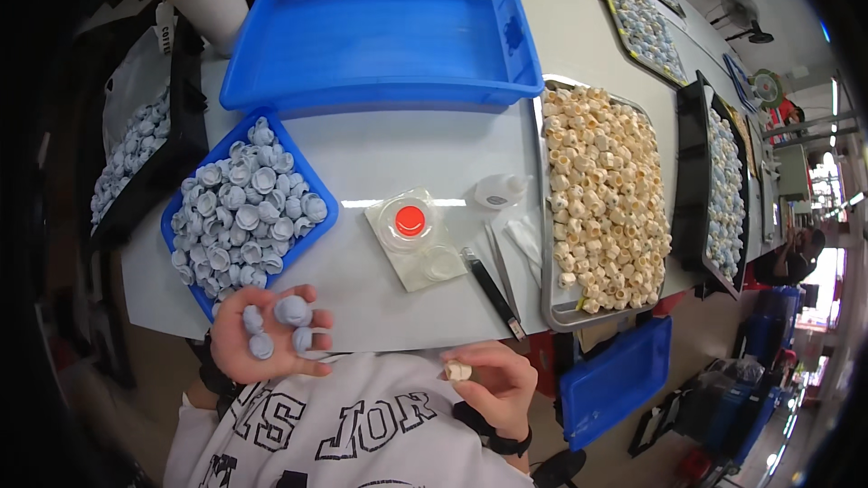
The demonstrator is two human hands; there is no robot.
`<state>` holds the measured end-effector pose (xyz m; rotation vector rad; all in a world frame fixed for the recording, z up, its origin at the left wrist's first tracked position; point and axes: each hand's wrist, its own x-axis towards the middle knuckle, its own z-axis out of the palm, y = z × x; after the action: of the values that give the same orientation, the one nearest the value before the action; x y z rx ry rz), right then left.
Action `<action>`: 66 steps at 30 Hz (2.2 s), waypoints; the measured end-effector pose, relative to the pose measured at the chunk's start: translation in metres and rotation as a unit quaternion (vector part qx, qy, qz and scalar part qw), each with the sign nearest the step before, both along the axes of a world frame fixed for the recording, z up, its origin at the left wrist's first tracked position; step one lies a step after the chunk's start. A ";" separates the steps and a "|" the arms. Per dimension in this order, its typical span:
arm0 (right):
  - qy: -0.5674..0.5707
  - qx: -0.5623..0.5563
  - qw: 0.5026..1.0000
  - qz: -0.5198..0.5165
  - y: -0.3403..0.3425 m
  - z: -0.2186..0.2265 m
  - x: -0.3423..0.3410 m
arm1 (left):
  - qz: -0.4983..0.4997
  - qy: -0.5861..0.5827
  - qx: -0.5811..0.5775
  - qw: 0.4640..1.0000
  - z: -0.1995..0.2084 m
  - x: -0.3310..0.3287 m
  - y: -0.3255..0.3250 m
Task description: The person assembles small decorative items by inserting white plastic pieces into light blue fabric-wrapped bases. They pick up the components from trays, apply a small amount of adhesive from a bottle, and place the finished units into a blue tray.
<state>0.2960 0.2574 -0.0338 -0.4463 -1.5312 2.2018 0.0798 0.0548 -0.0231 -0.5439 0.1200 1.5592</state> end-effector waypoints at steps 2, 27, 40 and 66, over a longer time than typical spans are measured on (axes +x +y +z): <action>-0.017 0.018 1.000 -0.001 -0.002 -0.001 -0.009 | -0.021 0.048 0.020 0.998 -0.010 -0.002 0.009; 0.077 0.400 0.890 0.205 0.000 0.018 -0.100 | -0.180 0.641 0.023 0.746 -0.015 -0.017 0.043; 0.096 0.371 0.905 0.186 -0.001 0.016 -0.097 | -0.218 0.545 0.025 0.809 -0.007 -0.023 0.041; -0.216 0.484 0.848 -0.020 0.044 0.027 -0.079 | -0.128 0.473 -0.061 0.870 -0.017 -0.024 0.039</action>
<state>0.2173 0.3017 -0.0070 -0.6212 -2.5592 1.0500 0.0556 0.0943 -0.0397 0.1897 1.0039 1.4343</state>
